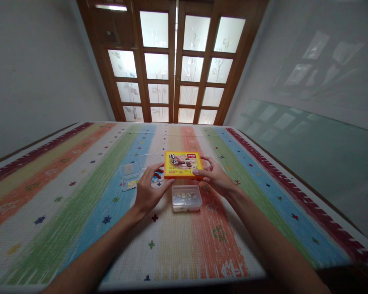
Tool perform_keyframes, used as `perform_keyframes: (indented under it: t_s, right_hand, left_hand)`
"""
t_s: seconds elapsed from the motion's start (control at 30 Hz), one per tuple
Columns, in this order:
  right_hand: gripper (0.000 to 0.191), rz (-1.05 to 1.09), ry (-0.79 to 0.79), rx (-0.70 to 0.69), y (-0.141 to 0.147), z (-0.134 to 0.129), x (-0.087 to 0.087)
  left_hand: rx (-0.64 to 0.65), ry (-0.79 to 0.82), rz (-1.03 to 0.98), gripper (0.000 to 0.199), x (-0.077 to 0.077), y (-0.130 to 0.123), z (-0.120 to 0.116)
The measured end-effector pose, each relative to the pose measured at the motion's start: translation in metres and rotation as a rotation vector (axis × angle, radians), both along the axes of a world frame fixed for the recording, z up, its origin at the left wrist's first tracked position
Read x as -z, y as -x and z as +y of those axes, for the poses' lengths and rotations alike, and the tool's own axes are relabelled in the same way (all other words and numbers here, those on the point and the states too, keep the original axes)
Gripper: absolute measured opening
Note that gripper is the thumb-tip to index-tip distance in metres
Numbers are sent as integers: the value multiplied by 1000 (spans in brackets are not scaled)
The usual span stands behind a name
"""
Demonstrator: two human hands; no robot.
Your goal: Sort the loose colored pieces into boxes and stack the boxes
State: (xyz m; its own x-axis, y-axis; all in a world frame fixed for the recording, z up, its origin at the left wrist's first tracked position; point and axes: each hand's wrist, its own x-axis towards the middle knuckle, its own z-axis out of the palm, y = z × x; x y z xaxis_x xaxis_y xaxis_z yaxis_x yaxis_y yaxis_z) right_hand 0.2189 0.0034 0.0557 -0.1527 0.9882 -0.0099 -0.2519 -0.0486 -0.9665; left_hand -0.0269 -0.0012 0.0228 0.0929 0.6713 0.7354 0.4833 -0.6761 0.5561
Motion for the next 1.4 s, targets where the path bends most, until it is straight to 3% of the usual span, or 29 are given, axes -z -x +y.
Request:
perform_keyframes:
  t_s: [0.17,0.3,0.43,0.67,0.8,1.1,1.27,1.4]
  right_hand:
    - [65,-49,-10,62,-3,8,10]
    - [51,-166,-37,89,-11,14,21]
    - [54,-363,-35,137,-18,20,36]
    - [45,-526,-96,16,-17,30,56]
    - [34,-657,-186,51,-14,32,59]
    - [37,-783,-207,48,-15,33,59]
    - [37,-702,-179,114,-15,32,59]
    - [33,-701,-190,103,-15,31,57]
  left_hand:
    - [9,53,138,39,7,2,13]
    - [106,136,255,36,8,5,21]
    - [201,199,362,39,9,7,24]
    - [188,247,509,30,12,5,22]
    - [184,255,583,30,13,4,23]
    - [116,163,640,46,23,7,28]
    - [5,84,662,38,12,33,35]
    - [34,91,705,22,7,58,43]
